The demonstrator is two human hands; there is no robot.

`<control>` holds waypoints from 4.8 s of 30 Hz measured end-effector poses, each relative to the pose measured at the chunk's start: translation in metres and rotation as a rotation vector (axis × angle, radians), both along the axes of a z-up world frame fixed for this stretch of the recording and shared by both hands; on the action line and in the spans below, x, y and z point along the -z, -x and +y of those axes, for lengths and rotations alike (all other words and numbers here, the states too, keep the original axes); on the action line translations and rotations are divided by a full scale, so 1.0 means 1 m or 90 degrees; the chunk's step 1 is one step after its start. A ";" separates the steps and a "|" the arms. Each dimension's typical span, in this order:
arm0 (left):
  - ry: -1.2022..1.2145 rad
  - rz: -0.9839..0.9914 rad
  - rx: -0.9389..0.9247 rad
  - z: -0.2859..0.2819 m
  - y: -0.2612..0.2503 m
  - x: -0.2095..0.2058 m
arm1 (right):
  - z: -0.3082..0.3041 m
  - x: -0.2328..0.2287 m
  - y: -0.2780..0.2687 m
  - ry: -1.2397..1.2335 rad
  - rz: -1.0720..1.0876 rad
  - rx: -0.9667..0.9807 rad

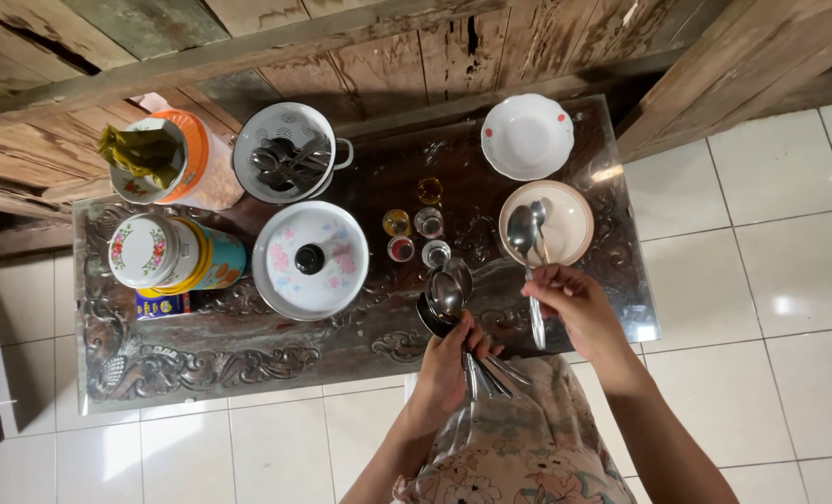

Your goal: Arranging plates, bowls, spoons, and glasses on a dining table.

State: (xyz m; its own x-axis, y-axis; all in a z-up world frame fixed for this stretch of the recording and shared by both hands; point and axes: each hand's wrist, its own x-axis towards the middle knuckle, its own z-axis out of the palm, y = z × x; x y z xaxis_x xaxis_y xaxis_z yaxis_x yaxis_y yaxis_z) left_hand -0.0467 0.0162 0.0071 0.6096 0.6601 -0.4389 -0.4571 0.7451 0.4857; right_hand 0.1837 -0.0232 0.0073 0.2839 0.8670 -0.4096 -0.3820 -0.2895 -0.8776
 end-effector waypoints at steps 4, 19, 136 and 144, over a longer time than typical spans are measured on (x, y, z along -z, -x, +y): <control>-0.019 0.030 -0.002 0.012 -0.022 -0.011 | 0.037 0.020 -0.043 0.033 0.016 0.023; 0.114 0.158 -0.086 0.048 -0.111 0.004 | 0.186 0.137 -0.178 0.176 0.008 -0.040; -0.050 0.036 -0.296 -0.037 0.088 0.001 | -0.006 0.005 0.146 -0.109 -0.158 -0.555; -0.066 0.078 -0.246 0.007 0.118 -0.011 | 0.024 0.018 0.175 -0.062 -0.157 -0.471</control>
